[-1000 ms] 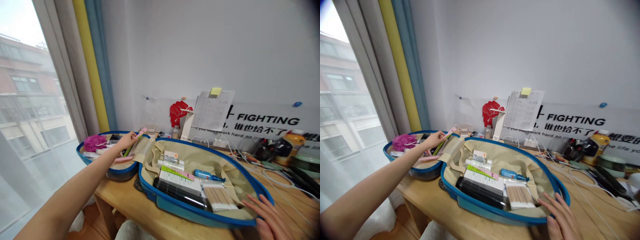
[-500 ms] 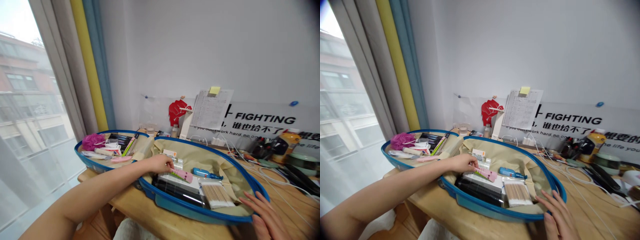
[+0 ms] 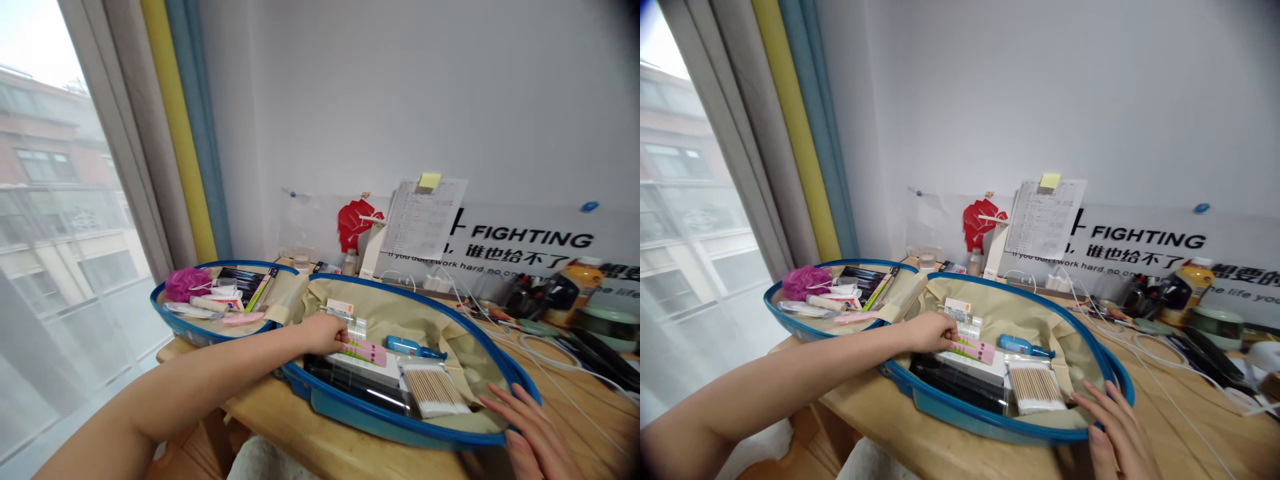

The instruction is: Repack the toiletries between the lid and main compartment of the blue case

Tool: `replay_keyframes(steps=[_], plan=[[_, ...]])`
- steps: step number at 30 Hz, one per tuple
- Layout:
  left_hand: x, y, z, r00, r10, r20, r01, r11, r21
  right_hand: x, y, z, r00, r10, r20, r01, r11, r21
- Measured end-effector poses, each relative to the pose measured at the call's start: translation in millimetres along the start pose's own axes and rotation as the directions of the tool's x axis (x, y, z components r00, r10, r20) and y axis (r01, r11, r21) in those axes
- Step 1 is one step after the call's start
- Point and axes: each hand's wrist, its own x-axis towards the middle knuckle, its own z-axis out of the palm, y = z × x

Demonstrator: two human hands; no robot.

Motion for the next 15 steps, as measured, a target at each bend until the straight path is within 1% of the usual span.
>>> replay_keyframes(steps=[6, 9, 10, 12, 13, 15], plan=[[0.2, 2.6, 1.6, 0.999, 0.022, -0.043, -0.021, 1.0, 0.021, 1.8, -0.7, 1.2, 1.0, 0.001, -0.014, -0.001, 1.0, 0.008], [0.7, 3.6, -3.4, 0.995, 0.017, -0.097, -0.015, 1.0, 0.02, -0.1, 1.9, 1.8, 1.0, 0.016, -0.005, -0.016, 1.0, 0.016], [1.0, 2.0, -8.3, 0.992, 0.007, -0.129, -0.005, 1.0, 0.016, -0.8, 2.8, 1.9, 1.0, 0.015, -0.002, -0.015, 1.0, 0.018], [1.0, -6.7, -24.2, 0.977, -0.031, -0.211, 0.033, 0.999, 0.005, -2.0, 4.4, 2.1, 1.0, 0.004, 0.002, -0.004, 1.0, 0.019], [0.4, -14.4, -34.7, 0.964, -0.063, -0.257, 0.065, 0.998, -0.001, -2.5, 5.0, 2.3, 1.0, 0.0, 0.002, 0.0, 1.0, 0.02], [-2.3, -36.3, -57.7, 0.928, -0.148, -0.342, 0.153, 0.988, -0.012, -3.3, 5.5, 2.7, 1.0, 0.003, 0.006, -0.003, 1.0, 0.025]])
